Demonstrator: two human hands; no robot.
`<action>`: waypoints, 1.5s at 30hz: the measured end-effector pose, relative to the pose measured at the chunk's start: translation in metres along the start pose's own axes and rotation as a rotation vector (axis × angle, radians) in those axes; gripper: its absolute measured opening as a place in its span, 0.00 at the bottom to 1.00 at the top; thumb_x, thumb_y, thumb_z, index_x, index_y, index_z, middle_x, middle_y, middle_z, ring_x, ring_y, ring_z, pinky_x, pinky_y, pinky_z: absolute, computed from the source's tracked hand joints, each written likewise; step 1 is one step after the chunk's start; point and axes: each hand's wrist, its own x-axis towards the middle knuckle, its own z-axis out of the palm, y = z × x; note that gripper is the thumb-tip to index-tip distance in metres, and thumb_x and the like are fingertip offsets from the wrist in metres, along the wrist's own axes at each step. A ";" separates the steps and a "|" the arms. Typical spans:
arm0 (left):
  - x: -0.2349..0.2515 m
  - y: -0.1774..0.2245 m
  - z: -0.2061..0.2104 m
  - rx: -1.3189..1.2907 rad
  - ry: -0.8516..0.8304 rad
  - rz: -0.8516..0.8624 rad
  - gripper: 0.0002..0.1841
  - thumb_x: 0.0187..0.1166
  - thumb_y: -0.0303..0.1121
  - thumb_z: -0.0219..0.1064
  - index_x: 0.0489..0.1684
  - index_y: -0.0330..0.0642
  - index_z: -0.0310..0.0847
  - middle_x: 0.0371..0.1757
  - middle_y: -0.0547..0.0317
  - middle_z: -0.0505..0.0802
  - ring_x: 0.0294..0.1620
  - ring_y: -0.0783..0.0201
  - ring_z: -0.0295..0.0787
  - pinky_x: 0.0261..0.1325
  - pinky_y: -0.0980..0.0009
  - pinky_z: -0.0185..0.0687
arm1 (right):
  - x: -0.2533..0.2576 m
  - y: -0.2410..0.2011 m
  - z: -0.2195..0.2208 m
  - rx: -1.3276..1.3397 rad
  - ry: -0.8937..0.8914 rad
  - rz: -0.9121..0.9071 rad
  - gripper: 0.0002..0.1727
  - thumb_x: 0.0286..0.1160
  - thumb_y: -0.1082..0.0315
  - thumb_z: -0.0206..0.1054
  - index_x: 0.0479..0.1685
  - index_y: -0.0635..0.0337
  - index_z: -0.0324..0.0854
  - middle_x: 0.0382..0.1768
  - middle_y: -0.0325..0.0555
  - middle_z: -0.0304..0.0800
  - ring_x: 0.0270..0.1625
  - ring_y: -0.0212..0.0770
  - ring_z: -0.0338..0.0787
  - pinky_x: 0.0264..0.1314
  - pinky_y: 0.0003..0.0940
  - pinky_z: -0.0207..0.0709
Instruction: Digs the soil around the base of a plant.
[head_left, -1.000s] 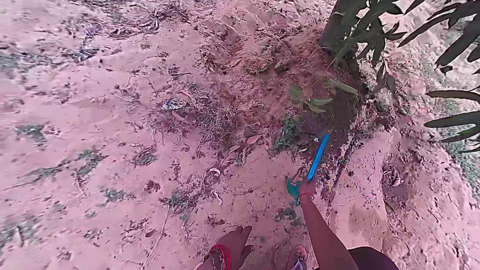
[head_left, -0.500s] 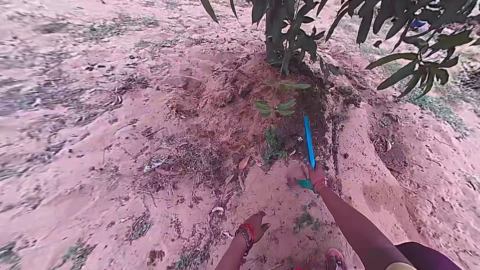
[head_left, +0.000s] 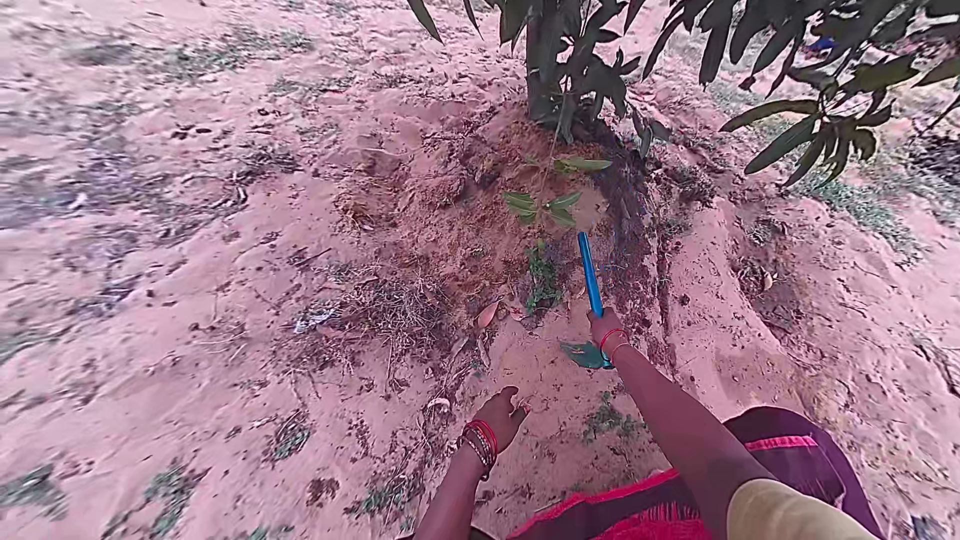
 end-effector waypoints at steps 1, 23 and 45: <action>-0.003 0.001 0.000 -0.002 0.005 0.015 0.32 0.93 0.44 0.55 0.90 0.33 0.55 0.72 0.32 0.85 0.76 0.38 0.80 0.82 0.44 0.68 | -0.005 0.023 0.028 -0.014 0.046 0.011 0.27 0.95 0.54 0.52 0.80 0.66 0.67 0.57 0.64 0.88 0.59 0.56 0.91 0.64 0.53 0.80; -0.023 -0.025 0.000 -0.080 0.046 0.014 0.33 0.92 0.44 0.57 0.90 0.32 0.56 0.69 0.32 0.86 0.71 0.38 0.84 0.79 0.45 0.70 | 0.024 -0.120 -0.079 -0.221 0.140 -0.248 0.27 0.92 0.54 0.55 0.70 0.72 0.74 0.58 0.71 0.85 0.56 0.63 0.89 0.60 0.62 0.78; -0.027 -0.021 0.018 0.036 -0.019 0.013 0.33 0.92 0.44 0.57 0.90 0.33 0.57 0.71 0.32 0.85 0.73 0.38 0.82 0.80 0.44 0.69 | 0.062 -0.034 -0.074 -0.066 0.407 -0.186 0.30 0.93 0.52 0.54 0.82 0.67 0.66 0.64 0.70 0.87 0.69 0.66 0.87 0.72 0.62 0.76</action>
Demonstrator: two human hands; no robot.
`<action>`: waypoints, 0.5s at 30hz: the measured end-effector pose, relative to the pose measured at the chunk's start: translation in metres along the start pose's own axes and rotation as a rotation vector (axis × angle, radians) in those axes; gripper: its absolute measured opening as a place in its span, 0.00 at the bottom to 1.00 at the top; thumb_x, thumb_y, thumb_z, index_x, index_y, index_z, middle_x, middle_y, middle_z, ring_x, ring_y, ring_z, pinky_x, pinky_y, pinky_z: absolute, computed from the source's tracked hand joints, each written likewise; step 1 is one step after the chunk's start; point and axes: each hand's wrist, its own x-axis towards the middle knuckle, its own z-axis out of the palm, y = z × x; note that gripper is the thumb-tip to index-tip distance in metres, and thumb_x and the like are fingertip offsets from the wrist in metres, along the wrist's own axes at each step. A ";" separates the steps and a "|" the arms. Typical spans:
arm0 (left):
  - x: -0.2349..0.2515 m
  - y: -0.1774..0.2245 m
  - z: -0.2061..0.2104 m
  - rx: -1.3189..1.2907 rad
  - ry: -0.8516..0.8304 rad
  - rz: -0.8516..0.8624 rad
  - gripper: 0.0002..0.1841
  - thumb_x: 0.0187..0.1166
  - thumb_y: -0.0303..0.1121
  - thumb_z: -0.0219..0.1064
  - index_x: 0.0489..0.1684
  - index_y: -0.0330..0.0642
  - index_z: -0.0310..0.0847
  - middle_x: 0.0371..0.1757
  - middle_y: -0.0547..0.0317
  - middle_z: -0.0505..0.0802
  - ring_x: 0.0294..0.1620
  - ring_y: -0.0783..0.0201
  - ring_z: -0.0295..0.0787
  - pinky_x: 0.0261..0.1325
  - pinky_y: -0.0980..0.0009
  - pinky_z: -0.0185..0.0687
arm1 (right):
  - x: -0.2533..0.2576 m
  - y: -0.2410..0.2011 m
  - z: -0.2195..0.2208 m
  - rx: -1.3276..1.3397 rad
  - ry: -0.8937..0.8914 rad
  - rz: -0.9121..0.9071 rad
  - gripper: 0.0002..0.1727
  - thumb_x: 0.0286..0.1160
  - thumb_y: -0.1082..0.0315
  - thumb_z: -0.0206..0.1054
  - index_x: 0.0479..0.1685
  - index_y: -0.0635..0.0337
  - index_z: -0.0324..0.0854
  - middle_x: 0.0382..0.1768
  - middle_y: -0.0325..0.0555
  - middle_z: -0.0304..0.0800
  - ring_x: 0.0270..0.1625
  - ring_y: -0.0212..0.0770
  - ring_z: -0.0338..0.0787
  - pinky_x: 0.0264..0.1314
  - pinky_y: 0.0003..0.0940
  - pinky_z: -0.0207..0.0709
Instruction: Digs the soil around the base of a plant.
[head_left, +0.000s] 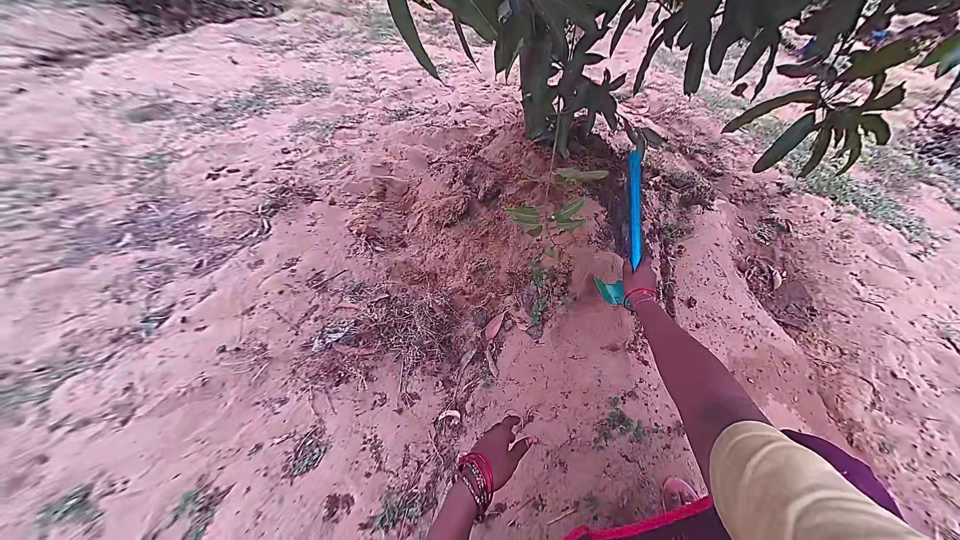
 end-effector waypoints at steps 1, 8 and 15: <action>0.000 0.002 -0.001 0.005 0.001 -0.003 0.33 0.92 0.45 0.57 0.90 0.33 0.57 0.72 0.32 0.85 0.74 0.38 0.82 0.81 0.44 0.69 | 0.013 -0.015 -0.013 -0.007 0.005 -0.021 0.30 0.93 0.52 0.54 0.82 0.67 0.66 0.65 0.71 0.86 0.70 0.67 0.86 0.72 0.64 0.76; -0.007 0.015 -0.004 0.033 -0.001 0.026 0.33 0.92 0.45 0.57 0.90 0.35 0.58 0.77 0.31 0.80 0.77 0.37 0.78 0.82 0.43 0.67 | -0.037 -0.016 0.006 0.039 -0.256 0.024 0.26 0.92 0.54 0.55 0.74 0.69 0.70 0.52 0.64 0.86 0.48 0.54 0.91 0.54 0.52 0.82; 0.001 0.022 0.004 0.077 -0.082 0.010 0.34 0.92 0.48 0.57 0.90 0.37 0.57 0.80 0.33 0.78 0.79 0.39 0.77 0.82 0.44 0.68 | -0.132 0.022 0.140 -0.073 -0.408 0.151 0.27 0.95 0.55 0.52 0.84 0.62 0.60 0.63 0.63 0.89 0.68 0.57 0.90 0.70 0.54 0.80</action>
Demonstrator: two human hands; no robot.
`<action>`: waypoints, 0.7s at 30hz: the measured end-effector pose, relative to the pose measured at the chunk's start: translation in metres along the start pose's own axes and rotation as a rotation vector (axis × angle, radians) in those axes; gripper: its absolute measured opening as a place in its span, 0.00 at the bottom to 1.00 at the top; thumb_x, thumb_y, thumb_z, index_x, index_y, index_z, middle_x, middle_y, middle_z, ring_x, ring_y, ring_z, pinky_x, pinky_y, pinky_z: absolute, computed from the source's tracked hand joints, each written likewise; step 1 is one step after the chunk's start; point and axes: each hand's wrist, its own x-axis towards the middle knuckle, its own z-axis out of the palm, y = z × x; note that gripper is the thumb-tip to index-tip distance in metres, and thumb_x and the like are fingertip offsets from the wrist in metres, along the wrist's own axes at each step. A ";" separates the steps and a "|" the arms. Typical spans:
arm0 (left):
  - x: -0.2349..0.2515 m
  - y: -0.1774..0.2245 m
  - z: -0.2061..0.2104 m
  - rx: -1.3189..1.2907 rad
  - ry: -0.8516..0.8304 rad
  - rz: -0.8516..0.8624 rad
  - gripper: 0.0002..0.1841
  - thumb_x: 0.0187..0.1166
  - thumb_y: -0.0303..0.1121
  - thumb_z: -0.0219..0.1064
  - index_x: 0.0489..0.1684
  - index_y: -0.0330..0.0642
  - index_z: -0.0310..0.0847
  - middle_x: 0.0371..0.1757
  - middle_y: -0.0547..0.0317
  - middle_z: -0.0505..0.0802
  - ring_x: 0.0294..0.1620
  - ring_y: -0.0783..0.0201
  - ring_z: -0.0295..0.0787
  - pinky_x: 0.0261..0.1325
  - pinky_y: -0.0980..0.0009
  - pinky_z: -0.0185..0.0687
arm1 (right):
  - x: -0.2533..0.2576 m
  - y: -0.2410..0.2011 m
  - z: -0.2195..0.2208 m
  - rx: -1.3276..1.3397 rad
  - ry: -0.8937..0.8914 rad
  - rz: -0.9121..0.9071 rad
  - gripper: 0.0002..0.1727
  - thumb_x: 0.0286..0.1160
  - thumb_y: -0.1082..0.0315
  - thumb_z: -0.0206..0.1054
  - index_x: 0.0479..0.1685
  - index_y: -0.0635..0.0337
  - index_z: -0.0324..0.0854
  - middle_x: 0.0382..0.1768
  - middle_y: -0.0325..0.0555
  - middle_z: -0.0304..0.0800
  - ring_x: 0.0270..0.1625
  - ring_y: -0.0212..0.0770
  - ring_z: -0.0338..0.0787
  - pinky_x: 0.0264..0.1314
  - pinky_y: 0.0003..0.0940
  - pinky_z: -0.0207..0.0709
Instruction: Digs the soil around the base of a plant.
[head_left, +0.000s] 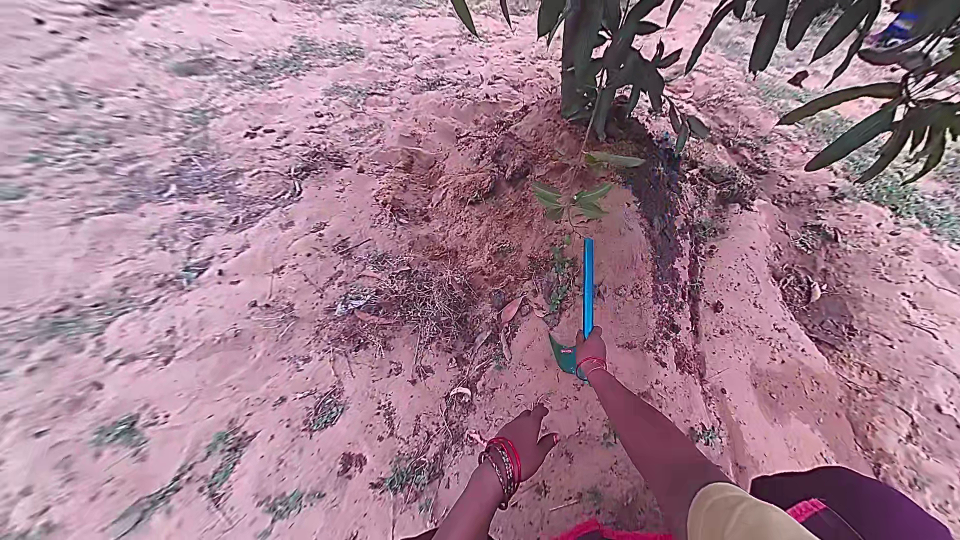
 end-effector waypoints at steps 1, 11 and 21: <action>0.003 -0.003 0.001 -0.006 0.001 0.003 0.34 0.91 0.48 0.57 0.90 0.37 0.57 0.80 0.32 0.78 0.79 0.38 0.77 0.82 0.44 0.68 | 0.006 -0.002 0.013 -0.007 0.012 -0.007 0.27 0.95 0.54 0.52 0.84 0.61 0.61 0.62 0.62 0.90 0.67 0.57 0.91 0.69 0.54 0.81; 0.011 -0.028 -0.010 -0.099 0.061 -0.023 0.34 0.92 0.48 0.56 0.89 0.34 0.57 0.75 0.32 0.82 0.78 0.38 0.79 0.83 0.44 0.67 | 0.003 -0.063 -0.046 0.030 0.077 -0.180 0.29 0.94 0.57 0.55 0.84 0.67 0.62 0.65 0.65 0.87 0.70 0.57 0.87 0.75 0.52 0.76; 0.007 -0.009 -0.010 -0.053 0.012 0.023 0.34 0.92 0.48 0.56 0.90 0.35 0.56 0.78 0.31 0.80 0.79 0.38 0.78 0.83 0.44 0.67 | 0.001 -0.048 -0.152 -0.196 0.046 -0.136 0.27 0.93 0.56 0.54 0.78 0.69 0.68 0.62 0.68 0.85 0.64 0.59 0.88 0.68 0.56 0.77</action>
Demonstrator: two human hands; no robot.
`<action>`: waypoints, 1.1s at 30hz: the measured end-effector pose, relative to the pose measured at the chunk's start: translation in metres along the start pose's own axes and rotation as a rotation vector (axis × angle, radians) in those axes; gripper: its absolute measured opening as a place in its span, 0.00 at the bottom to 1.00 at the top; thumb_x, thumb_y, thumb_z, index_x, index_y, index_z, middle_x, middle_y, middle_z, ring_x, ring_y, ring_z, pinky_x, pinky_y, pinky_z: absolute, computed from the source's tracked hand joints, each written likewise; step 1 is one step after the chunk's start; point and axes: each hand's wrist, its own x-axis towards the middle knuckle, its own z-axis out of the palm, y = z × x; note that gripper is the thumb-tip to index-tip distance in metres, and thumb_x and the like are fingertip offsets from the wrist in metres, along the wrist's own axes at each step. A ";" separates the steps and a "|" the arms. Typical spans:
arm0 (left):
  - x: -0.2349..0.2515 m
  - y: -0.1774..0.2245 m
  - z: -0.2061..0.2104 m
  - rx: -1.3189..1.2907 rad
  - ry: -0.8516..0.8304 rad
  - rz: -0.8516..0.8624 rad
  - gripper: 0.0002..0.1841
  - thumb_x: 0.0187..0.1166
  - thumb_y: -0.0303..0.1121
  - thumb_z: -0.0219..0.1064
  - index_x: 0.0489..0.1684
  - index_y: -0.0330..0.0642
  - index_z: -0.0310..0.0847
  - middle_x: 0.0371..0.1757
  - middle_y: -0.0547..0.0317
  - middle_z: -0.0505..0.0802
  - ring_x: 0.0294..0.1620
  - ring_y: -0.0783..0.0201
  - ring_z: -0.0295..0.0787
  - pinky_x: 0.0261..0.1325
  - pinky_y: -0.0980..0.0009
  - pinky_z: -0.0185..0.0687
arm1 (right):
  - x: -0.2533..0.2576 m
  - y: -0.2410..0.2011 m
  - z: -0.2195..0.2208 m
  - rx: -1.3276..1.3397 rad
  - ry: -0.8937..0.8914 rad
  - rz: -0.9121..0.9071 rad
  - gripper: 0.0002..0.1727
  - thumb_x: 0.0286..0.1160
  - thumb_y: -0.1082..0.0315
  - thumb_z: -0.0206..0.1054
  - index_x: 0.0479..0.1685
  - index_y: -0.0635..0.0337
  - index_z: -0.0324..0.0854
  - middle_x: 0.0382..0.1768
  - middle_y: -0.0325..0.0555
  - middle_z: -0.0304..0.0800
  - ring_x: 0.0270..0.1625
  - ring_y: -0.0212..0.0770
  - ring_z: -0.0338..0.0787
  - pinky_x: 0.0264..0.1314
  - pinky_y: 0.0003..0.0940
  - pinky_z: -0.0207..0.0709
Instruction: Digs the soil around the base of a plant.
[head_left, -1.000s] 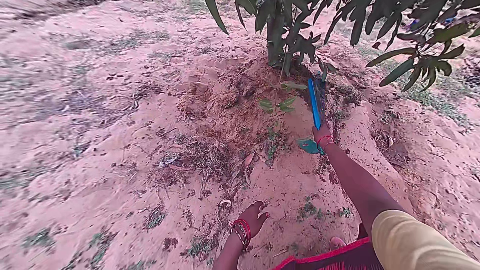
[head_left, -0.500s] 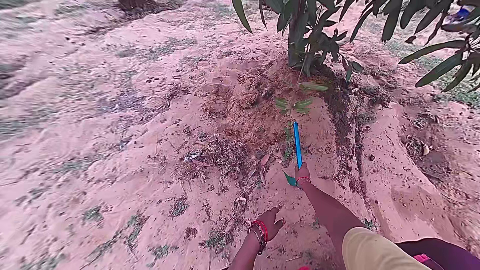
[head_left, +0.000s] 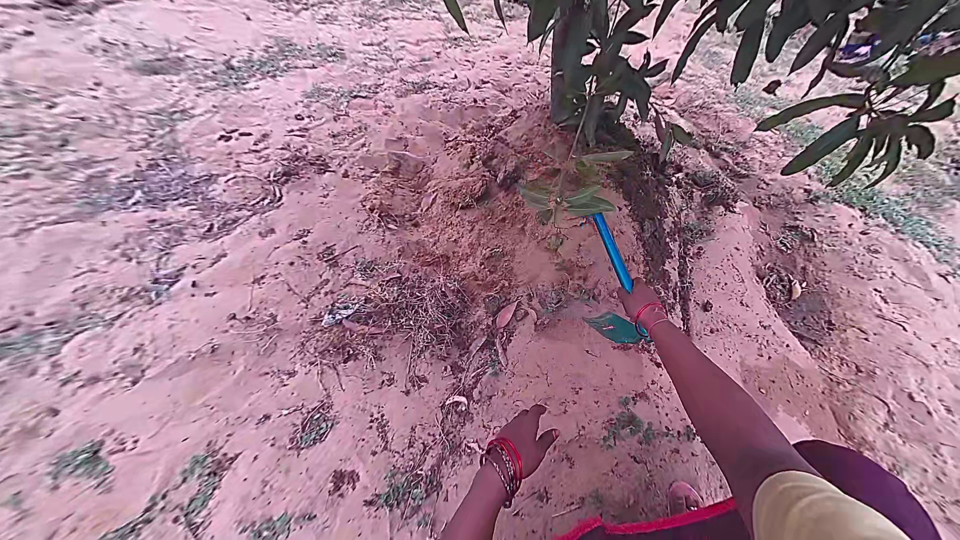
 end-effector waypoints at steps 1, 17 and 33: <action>-0.002 0.001 0.000 -0.010 0.005 0.015 0.34 0.92 0.47 0.57 0.90 0.35 0.57 0.77 0.32 0.80 0.77 0.37 0.79 0.82 0.44 0.68 | -0.005 0.018 -0.007 -0.020 0.012 0.036 0.28 0.93 0.56 0.55 0.79 0.69 0.67 0.65 0.69 0.84 0.68 0.60 0.86 0.72 0.57 0.75; 0.009 -0.055 0.030 -0.067 -0.044 -0.085 0.32 0.91 0.39 0.59 0.86 0.23 0.59 0.65 0.25 0.87 0.66 0.32 0.86 0.75 0.41 0.73 | 0.070 0.203 0.054 0.120 0.144 0.265 0.28 0.91 0.55 0.57 0.83 0.62 0.68 0.64 0.67 0.88 0.69 0.64 0.88 0.71 0.63 0.76; 0.002 -0.018 0.009 -0.015 0.074 -0.091 0.33 0.91 0.42 0.59 0.89 0.30 0.57 0.69 0.30 0.86 0.65 0.36 0.87 0.75 0.44 0.74 | 0.102 0.081 -0.144 -0.007 0.268 -0.022 0.26 0.86 0.58 0.62 0.72 0.72 0.75 0.65 0.75 0.84 0.71 0.71 0.84 0.69 0.72 0.73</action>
